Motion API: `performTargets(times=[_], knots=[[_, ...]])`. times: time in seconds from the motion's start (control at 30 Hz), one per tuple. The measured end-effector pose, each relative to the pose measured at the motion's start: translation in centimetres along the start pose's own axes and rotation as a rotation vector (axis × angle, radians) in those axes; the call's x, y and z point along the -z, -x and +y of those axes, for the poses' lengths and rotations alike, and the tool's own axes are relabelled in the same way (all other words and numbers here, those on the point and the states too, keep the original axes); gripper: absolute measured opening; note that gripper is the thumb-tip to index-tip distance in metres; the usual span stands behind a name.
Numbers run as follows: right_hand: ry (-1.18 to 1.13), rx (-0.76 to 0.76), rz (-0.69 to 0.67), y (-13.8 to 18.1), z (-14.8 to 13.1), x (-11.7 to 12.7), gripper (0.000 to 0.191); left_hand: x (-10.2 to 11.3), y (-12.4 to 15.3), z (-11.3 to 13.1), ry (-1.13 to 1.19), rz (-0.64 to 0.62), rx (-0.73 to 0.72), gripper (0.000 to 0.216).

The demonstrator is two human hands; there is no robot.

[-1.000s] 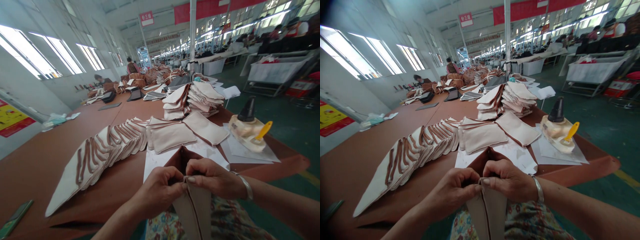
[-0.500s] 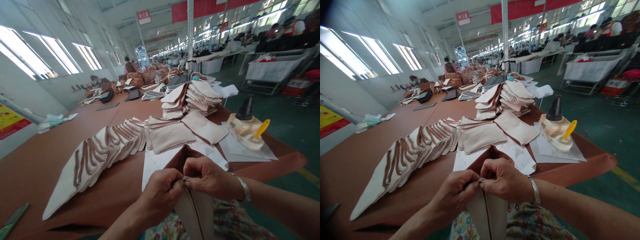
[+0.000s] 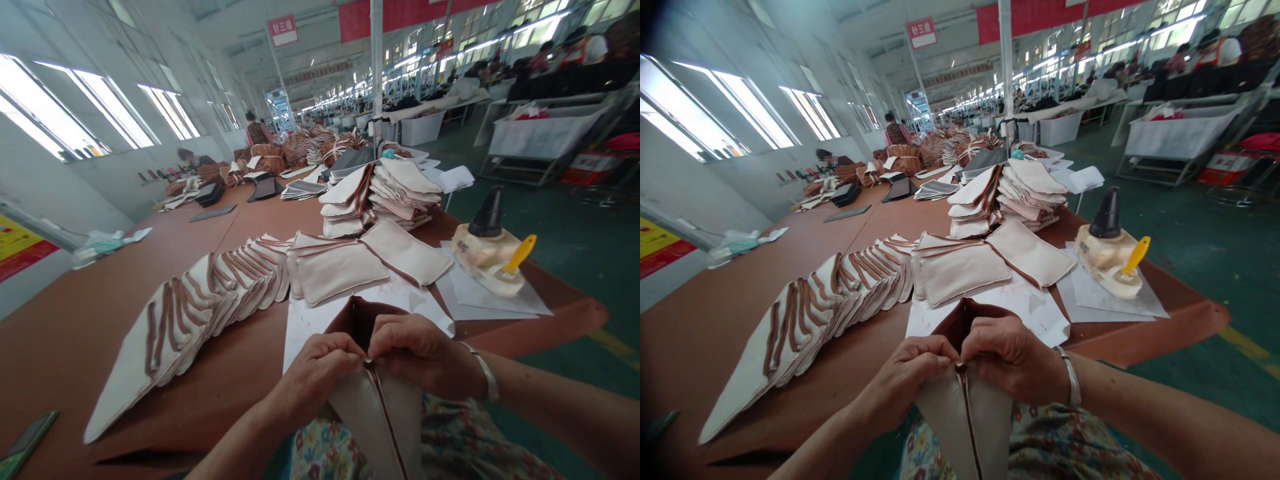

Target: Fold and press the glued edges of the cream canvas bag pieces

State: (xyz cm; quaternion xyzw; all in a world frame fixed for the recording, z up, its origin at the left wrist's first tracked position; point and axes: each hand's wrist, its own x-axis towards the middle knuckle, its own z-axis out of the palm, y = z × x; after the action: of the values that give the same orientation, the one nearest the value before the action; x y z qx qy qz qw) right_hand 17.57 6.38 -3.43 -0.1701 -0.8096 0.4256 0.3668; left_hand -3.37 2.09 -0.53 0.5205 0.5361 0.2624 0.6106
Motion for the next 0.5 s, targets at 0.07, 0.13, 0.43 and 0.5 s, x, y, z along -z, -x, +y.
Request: performTargets(times=[0.07, 0.13, 0.43, 0.5], knots=[[0.164, 0.12, -0.011, 0.1, 0.2, 0.3, 0.017, -0.1, -0.3, -0.2, 0.114, 0.021, 0.005, 0.032], [0.285, 0.188, -0.026, 0.2, 0.3, 0.4, 0.018, -0.3, -0.6, -0.3, 0.169, 0.01, 0.044, 0.039], [0.0, -0.07, -0.007, 0.8, -0.2, 0.8, 0.022, 0.2, -0.6, -0.9, 0.04, -0.089, 0.052, 0.044], [-0.169, -0.269, -0.004, 0.6, -0.5, 1.3, 0.032, 0.2, -0.2, -0.7, -0.021, -0.103, 0.03, 0.044]])
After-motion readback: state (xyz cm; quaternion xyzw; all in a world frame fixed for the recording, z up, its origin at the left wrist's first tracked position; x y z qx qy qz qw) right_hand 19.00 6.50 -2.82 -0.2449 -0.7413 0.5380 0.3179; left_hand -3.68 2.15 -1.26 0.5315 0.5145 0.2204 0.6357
